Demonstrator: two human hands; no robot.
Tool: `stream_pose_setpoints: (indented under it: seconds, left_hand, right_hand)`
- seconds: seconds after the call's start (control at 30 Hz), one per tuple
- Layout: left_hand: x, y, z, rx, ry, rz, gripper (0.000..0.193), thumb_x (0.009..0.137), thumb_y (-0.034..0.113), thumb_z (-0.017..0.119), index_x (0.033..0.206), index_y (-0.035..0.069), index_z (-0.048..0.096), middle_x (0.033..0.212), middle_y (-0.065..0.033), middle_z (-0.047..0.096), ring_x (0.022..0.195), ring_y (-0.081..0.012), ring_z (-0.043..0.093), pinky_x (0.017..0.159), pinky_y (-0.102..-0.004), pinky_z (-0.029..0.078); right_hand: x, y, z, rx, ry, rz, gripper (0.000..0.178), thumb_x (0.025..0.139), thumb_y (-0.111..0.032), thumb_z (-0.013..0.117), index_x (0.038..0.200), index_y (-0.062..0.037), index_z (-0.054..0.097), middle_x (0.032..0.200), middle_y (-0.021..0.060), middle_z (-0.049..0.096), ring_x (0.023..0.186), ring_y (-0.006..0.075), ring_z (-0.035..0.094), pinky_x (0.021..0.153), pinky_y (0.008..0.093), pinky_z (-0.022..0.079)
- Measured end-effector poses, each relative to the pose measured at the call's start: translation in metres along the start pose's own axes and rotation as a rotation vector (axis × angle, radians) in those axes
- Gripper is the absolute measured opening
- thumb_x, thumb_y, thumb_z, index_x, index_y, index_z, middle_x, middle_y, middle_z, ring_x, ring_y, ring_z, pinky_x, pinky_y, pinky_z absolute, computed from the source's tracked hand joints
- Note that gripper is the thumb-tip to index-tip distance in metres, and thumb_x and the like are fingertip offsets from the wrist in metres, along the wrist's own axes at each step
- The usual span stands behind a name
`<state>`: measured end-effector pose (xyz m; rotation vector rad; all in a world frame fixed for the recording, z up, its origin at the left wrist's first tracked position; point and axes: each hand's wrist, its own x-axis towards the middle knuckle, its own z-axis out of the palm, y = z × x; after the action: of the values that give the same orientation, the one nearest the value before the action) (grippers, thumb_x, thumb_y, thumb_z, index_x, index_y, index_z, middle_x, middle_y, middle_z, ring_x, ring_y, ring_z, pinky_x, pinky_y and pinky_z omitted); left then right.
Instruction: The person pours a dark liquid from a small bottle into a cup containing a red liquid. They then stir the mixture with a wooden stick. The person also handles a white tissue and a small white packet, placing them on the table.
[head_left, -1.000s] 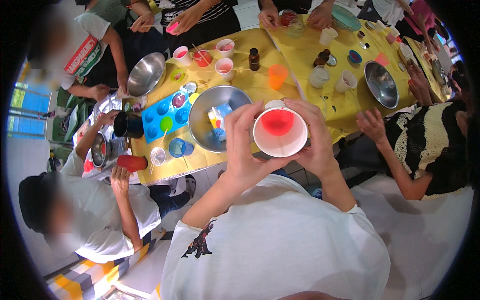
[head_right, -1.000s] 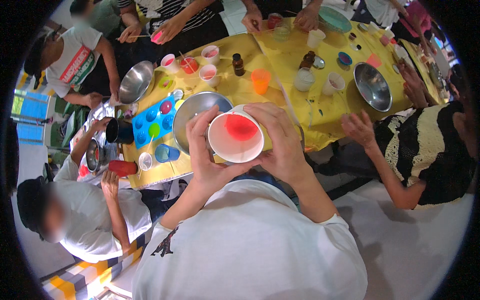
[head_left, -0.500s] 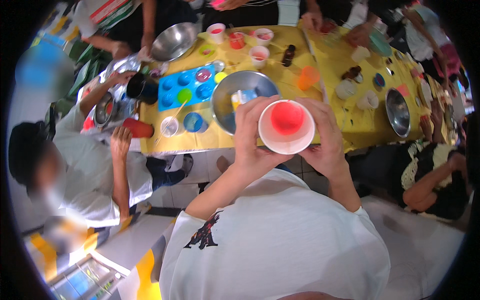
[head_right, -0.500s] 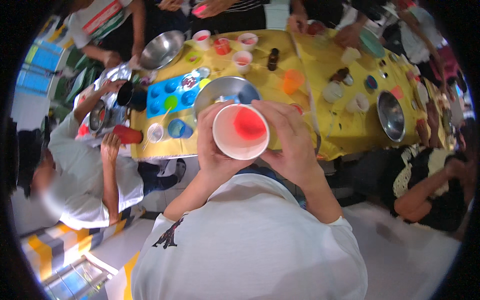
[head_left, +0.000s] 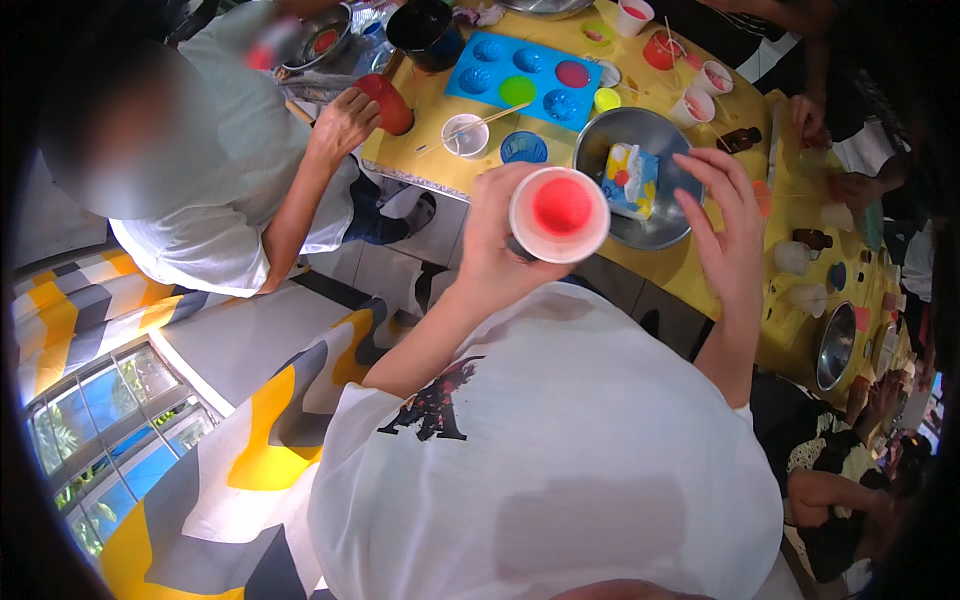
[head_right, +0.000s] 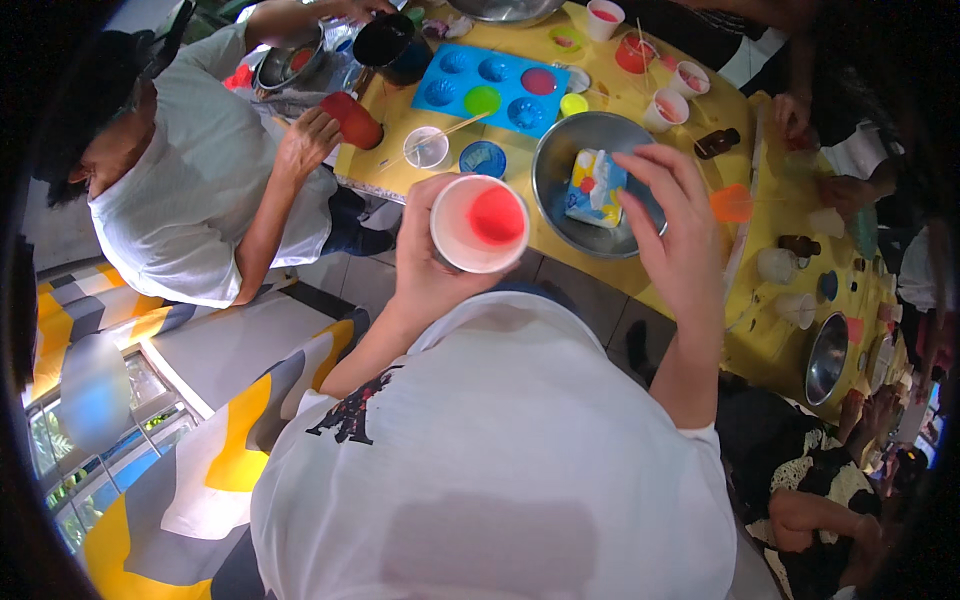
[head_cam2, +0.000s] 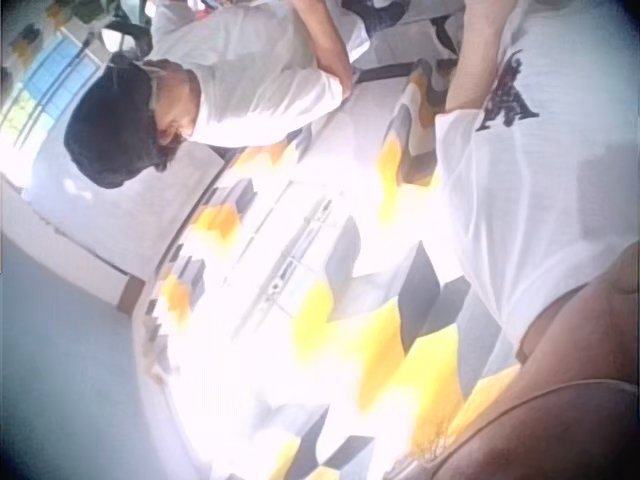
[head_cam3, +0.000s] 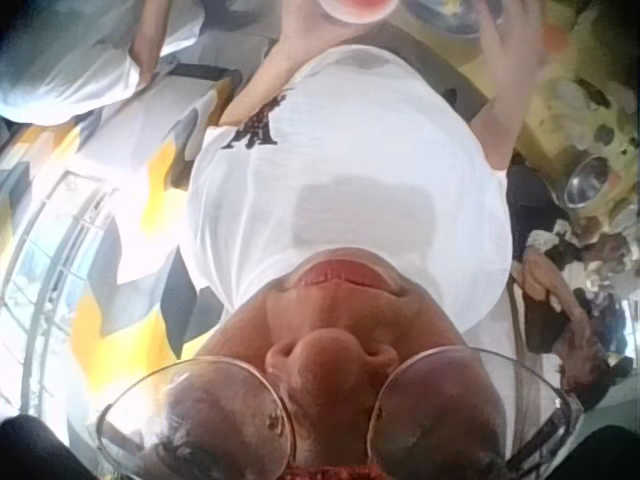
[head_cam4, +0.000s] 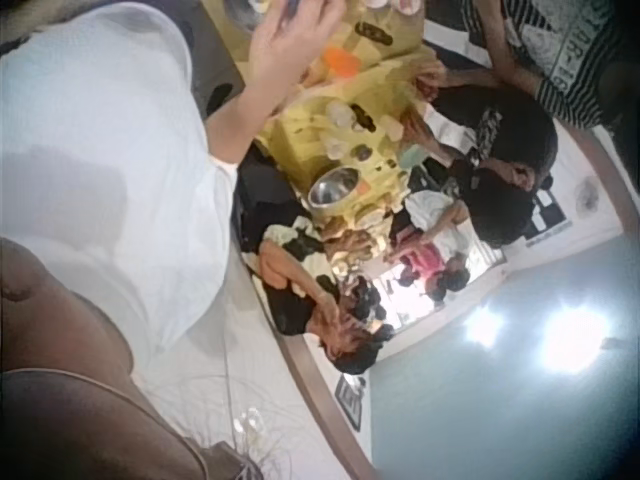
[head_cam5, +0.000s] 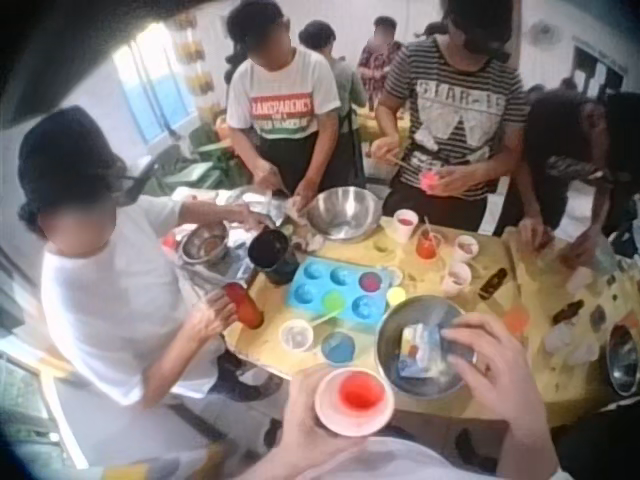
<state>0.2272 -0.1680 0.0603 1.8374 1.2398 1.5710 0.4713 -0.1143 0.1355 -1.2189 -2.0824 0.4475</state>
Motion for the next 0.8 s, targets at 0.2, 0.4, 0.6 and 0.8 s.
stream_pose_setpoints:
  seconds: [0.2,0.4,0.6,0.8]
  left_hand:
    - [-0.011,-0.025,-0.053,0.205,0.075,-0.080,0.078,0.061,0.011,0.093,0.126,0.003,0.050,0.122,-0.0100,0.055,0.113,-0.0223,0.058,0.097,-0.0350,0.047]
    - [-0.008,-0.048,-0.084,0.237,0.110,-0.163,0.080,0.061,0.010,0.092,0.129,0.003,0.048,0.122,-0.0081,0.053,0.113,-0.0214,0.057,0.100,-0.0340,0.045]
    - [0.016,-0.065,-0.076,0.099,0.100,-0.133,0.085,0.053,0.013,0.097,0.127,0.004,0.055,0.123,-0.0122,0.055,0.112,-0.0294,0.057,0.097,-0.0395,0.046]
    - [0.049,-0.067,-0.037,-0.077,-0.065,-0.043,0.086,0.055,0.017,0.097,0.128,0.004,0.053,0.123,-0.0111,0.055,0.114,-0.0272,0.057,0.100,-0.0389,0.045]
  right_hand:
    - [0.048,0.011,0.064,-0.045,-0.010,-0.091,0.019,0.085,-0.004,0.068,0.104,-0.0060,0.068,0.104,0.0070,0.063,0.098,0.0291,0.061,0.080,0.0350,0.051]
    - [0.067,0.012,0.133,-0.116,-0.108,-0.252,0.016,0.078,-0.004,0.066,0.094,-0.0063,0.068,0.093,0.0090,0.058,0.094,0.0290,0.062,0.078,0.0404,0.053]
    - [0.060,0.014,0.133,-0.202,-0.097,-0.118,0.015,0.084,-0.009,0.067,0.099,-0.0066,0.068,0.097,0.0063,0.059,0.092,0.0263,0.062,0.075,0.0402,0.052]
    - [0.018,0.036,0.072,-0.340,0.206,0.130,0.015,0.085,-0.012,0.065,0.098,-0.0085,0.071,0.094,0.0063,0.059,0.091,0.0258,0.063,0.075,0.0389,0.053]
